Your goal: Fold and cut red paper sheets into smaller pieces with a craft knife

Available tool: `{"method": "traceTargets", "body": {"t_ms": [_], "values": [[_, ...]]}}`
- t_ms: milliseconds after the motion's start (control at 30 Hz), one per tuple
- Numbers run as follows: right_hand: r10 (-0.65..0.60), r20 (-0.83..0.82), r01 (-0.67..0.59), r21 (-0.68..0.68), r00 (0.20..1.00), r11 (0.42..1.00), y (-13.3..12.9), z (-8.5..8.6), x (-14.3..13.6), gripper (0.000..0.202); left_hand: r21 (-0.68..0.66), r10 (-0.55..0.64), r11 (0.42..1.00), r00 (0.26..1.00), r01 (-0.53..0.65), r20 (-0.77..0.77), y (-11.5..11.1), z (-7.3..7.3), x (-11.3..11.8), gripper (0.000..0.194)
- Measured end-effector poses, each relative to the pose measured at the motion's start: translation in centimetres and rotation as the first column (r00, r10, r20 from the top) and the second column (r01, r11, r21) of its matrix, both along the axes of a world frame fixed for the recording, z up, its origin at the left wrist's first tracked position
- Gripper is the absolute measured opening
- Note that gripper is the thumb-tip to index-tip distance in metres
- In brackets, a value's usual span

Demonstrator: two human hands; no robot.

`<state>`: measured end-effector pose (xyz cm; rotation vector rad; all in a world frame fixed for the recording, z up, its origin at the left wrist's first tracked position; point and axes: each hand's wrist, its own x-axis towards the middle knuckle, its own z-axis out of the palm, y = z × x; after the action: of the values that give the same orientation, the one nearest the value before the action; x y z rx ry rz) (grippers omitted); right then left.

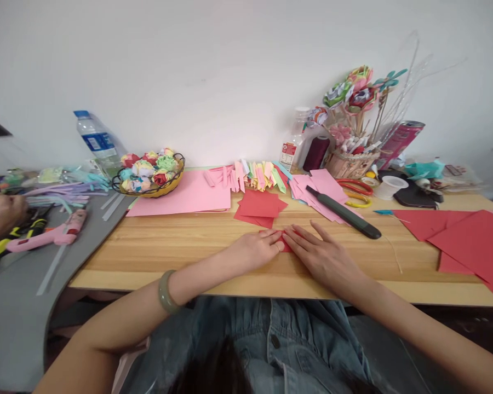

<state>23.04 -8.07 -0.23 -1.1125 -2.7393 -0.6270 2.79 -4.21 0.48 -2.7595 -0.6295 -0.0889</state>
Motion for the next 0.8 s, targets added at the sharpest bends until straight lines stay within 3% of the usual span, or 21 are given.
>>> {"method": "traceTargets", "body": {"t_ms": [133,300,467,667,800], "values": [[-0.026,0.012,0.026,0.008,1.0,1.0,-0.2,0.3,0.6,0.038,-0.012,0.055,0.998,0.998,-0.055,0.0,-0.4,0.5,-0.8,0.017],[-0.116,-0.002,0.116,0.032,0.993,0.993,-0.3,0.9,1.7,0.034,-0.024,0.111,0.993,0.994,-0.112,-0.018,-0.4,0.4,-2.0,0.03],[-0.148,0.007,0.148,0.062,0.989,0.987,0.0,2.0,0.3,0.032,0.003,0.099,0.995,0.995,-0.099,-0.002,-0.5,0.0,-2.4,0.033],[0.039,-0.081,-0.037,0.033,0.996,0.999,0.7,1.4,-3.2,0.037,-0.041,0.099,0.994,0.995,-0.098,0.022,-0.5,0.5,-2.0,0.026],[0.011,-0.107,-0.009,0.02,0.994,1.0,0.6,0.9,-1.9,0.039,-0.052,0.112,0.992,0.994,-0.111,0.018,-0.5,0.6,-2.1,0.028]]}}
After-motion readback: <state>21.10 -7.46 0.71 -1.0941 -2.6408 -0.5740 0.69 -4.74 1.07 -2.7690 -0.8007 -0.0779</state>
